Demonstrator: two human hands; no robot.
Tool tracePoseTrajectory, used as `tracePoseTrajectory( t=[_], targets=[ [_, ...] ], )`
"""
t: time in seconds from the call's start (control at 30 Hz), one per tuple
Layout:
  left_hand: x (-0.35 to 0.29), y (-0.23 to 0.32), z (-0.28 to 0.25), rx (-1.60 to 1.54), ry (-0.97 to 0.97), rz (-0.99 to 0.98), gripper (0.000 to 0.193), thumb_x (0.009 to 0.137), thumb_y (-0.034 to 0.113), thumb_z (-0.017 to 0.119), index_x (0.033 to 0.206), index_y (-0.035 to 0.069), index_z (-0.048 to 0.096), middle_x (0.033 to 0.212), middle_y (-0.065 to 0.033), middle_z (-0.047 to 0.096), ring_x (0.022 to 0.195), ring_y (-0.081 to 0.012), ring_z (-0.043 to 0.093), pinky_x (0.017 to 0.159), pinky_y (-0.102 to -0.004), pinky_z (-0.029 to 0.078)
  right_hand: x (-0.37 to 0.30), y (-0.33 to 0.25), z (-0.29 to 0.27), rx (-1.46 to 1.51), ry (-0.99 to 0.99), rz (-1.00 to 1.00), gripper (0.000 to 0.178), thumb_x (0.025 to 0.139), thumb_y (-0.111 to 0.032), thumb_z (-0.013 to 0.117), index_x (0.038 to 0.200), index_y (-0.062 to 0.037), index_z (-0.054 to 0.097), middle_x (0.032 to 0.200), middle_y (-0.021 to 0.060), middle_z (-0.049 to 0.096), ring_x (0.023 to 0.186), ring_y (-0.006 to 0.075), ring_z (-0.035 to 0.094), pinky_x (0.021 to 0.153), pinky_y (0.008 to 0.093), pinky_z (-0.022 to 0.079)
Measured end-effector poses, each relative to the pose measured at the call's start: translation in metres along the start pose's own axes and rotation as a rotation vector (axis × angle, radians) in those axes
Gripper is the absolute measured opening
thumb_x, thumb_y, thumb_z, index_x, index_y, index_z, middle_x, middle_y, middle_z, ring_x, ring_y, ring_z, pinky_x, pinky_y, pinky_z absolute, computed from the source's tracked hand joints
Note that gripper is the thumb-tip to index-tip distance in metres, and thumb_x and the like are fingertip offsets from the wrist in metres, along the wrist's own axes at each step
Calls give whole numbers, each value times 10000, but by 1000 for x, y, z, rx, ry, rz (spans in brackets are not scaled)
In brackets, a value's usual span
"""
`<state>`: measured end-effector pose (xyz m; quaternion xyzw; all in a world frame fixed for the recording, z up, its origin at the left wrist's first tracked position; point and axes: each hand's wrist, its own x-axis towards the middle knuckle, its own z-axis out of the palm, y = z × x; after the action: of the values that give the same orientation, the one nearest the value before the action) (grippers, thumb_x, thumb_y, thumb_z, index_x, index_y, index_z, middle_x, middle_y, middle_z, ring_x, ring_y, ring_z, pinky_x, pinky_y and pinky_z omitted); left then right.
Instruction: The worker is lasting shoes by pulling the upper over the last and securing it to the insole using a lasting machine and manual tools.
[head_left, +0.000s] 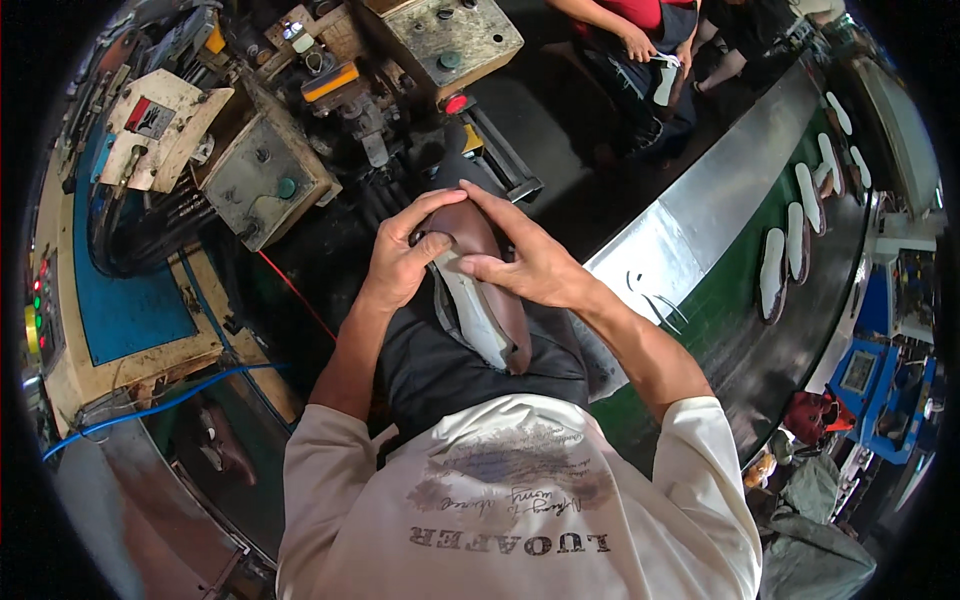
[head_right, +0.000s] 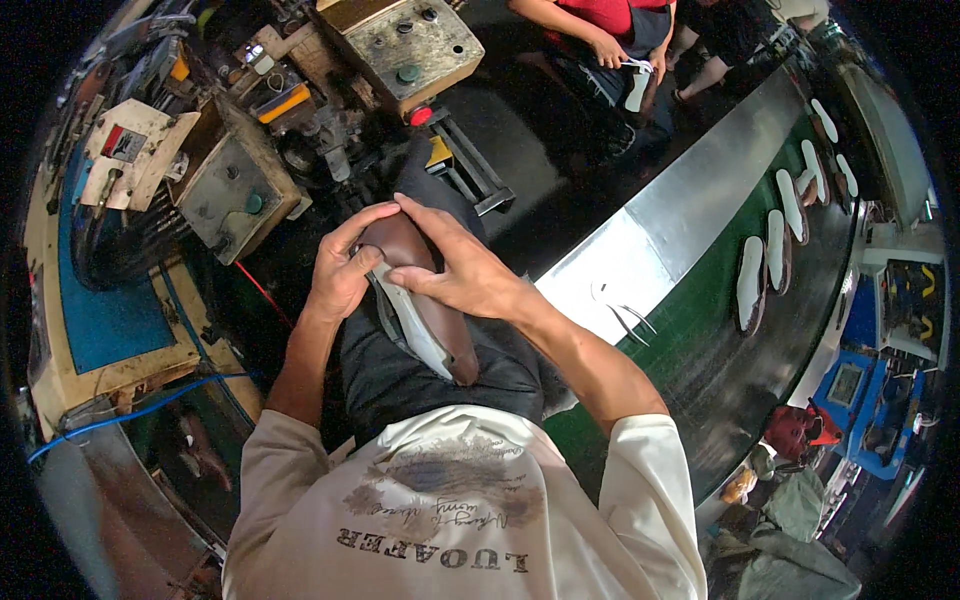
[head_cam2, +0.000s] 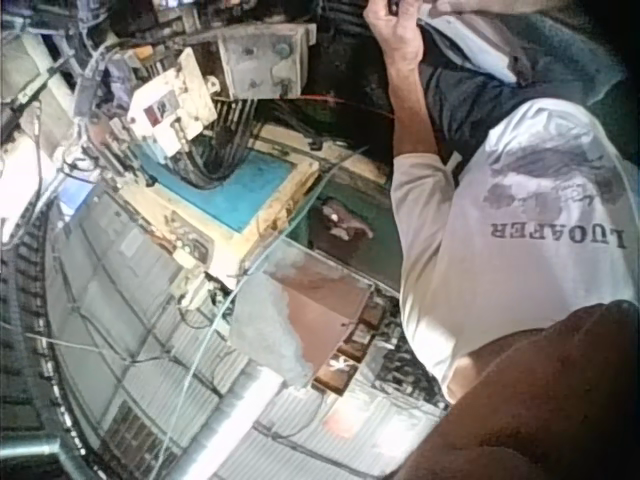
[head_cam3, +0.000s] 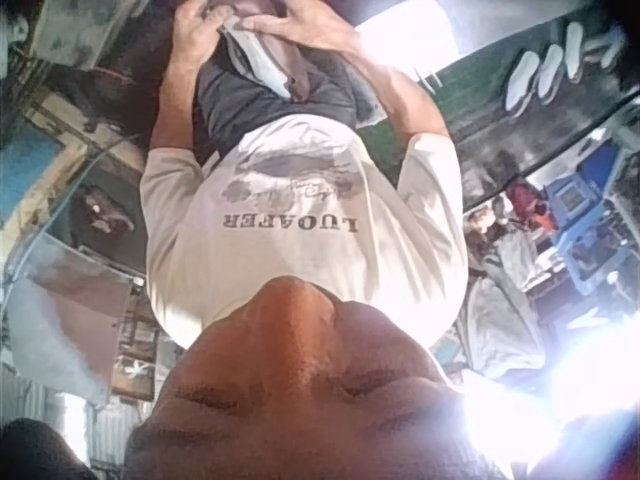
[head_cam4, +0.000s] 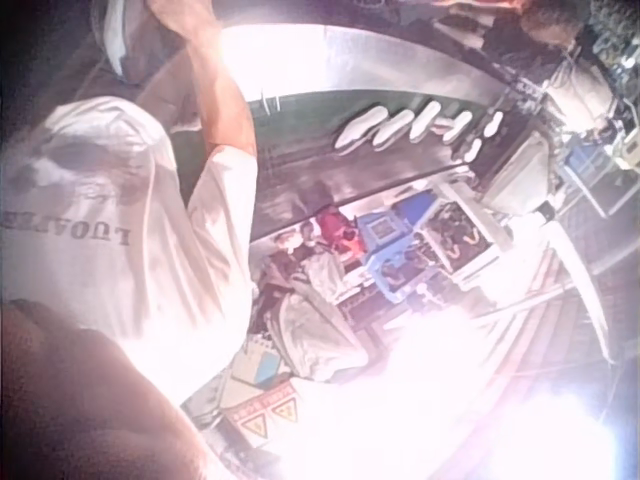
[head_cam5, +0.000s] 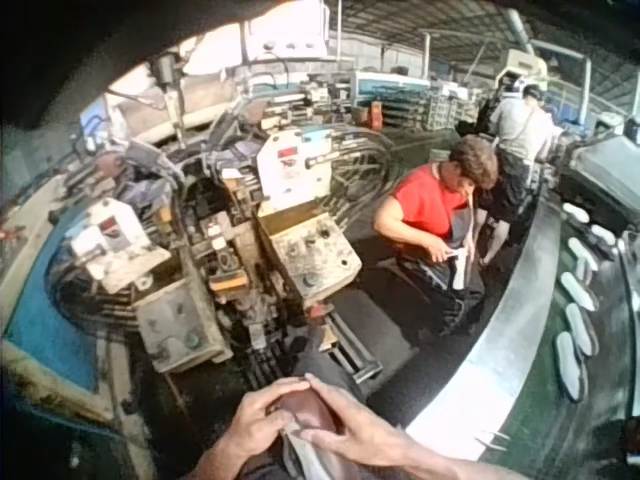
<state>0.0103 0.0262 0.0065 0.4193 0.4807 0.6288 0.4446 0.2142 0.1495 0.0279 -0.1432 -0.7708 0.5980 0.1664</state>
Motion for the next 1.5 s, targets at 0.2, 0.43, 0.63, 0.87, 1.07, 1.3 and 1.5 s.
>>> tracePoseTrajectory(
  t=[0.2,0.43,0.63,0.87,1.07,1.3,1.5],
  targets=[
    [10,-17,25,28,137,-174,413,1022,74,713,1424,-18,691,1320,-80,724,1206,-159,652,1090,-328,504,6,15,7,38,84,192,849,1032,-266,765,1701,15,323,1604,252,520,1493,318,518,1239,404,410],
    [-9,-37,36,-666,145,-331,612,1082,129,679,1634,-16,458,1561,-160,569,1453,-230,533,1232,-357,402,-4,46,-7,429,123,438,820,1013,-305,769,1697,-64,387,1401,143,607,1291,220,574,1146,355,442],
    [-16,-59,54,-245,255,-252,584,1111,184,654,1631,2,460,1534,-135,586,1401,-211,558,1203,-350,429,-6,58,1,426,163,434,865,1007,-399,759,1699,-51,374,1472,239,581,1377,323,546,1194,423,422],
    [-21,-60,54,-33,234,-310,616,1116,183,620,1651,-22,393,1553,-187,566,1428,-258,541,1219,-376,410,-4,55,7,309,197,473,859,1049,-403,706,1711,-14,320,1635,265,483,1515,361,470,1256,434,375],
    [-71,-39,58,-70,187,-582,728,1092,56,620,1736,48,281,1675,-162,456,1503,-272,491,1243,-425,411,-63,-18,35,-484,188,102,1006,946,-426,815,1701,3,307,1732,294,328,1593,483,347,1328,533,290],
    [-67,-26,49,-692,58,-562,687,1060,34,540,1714,70,330,1630,-139,503,1480,-296,517,1221,-504,434,-88,-23,50,-958,-56,188,853,888,-337,852,1656,-262,488,1779,278,168,1375,614,468,1166,649,463],
    [21,-48,-12,600,392,-224,538,1050,255,687,1521,17,584,1497,-232,636,1299,-368,661,1064,-439,531,-85,-18,42,-823,-2,90,753,845,-257,878,1553,-287,623,1740,374,161,1411,598,466,1159,651,465]
  ],
)
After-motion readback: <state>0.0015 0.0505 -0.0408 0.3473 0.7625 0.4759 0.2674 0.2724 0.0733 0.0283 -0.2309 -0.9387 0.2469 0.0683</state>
